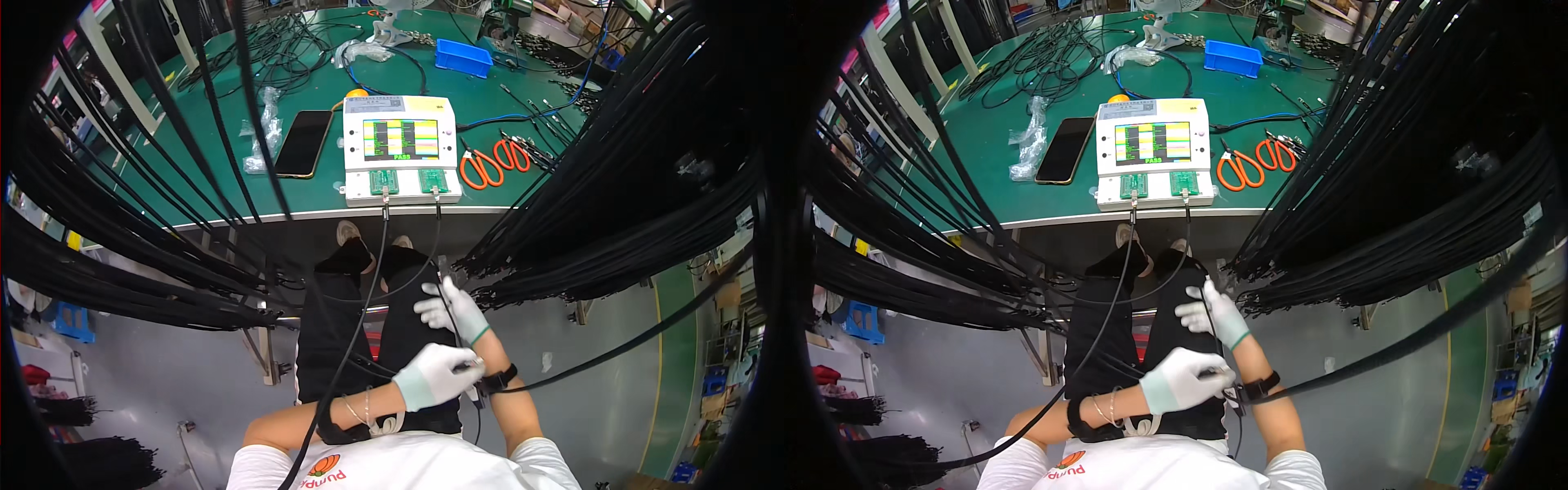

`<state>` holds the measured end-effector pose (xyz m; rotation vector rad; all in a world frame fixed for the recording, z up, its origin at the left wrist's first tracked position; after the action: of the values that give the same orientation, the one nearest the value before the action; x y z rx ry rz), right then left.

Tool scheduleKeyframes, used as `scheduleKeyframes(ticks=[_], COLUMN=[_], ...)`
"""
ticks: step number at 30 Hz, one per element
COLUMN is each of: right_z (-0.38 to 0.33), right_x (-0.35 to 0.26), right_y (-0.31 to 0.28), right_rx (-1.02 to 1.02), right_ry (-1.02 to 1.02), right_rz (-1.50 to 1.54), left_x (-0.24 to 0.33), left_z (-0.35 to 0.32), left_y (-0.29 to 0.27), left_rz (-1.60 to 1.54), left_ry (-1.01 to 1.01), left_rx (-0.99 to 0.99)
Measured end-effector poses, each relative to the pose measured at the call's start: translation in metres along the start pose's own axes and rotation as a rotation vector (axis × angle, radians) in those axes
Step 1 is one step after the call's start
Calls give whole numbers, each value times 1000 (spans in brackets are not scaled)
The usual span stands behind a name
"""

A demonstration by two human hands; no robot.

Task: Connecting electrical cables to a testing device and organizing them on a rack at a manufacturing workstation.

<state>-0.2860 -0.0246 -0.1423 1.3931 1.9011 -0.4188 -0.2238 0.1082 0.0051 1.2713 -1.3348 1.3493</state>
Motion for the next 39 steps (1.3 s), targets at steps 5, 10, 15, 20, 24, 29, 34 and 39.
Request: scheduleKeyframes(ticks=[5,10,15,20,24,29,34,39], right_z=[-29,-83,-76,-49,-59,-69,-85,-86], right_x=[-47,-79,-128,-159,-161,-138,-121,-111], right_y=[23,10,52,80,88,91,100,89], right_rx=[-92,165,290,206,184,183,158,239], right_ry=[-148,-645,-915,-829,-887,-982,-1023,-1258], right_rz=[123,-158,-187,-227,-341,-353,-627,-537], left_x=[6,19,2,-5,-16,4,13,-7], left_z=[-2,24,73,100,99,75,83,86], left_y=[-1,-122,-165,-162,-158,-139,-135,-139], left_rz=[9,26,49,-172,-395,192,86,-362], left_ry=[41,211,143,-69,-145,157,232,46], left_rx=[32,960,886,737,681,866,847,701])
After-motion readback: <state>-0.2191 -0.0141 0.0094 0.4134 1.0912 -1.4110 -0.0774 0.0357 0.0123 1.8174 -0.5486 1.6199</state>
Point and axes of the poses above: each hand's wrist, its own z-axis towards the middle knuckle, its own y-axis out of the palm, x = y × z, the point moved 4 cm from there along z, towards the middle knuckle, and after that the axes turned 10 degrees about x, right-handed, at the moved point
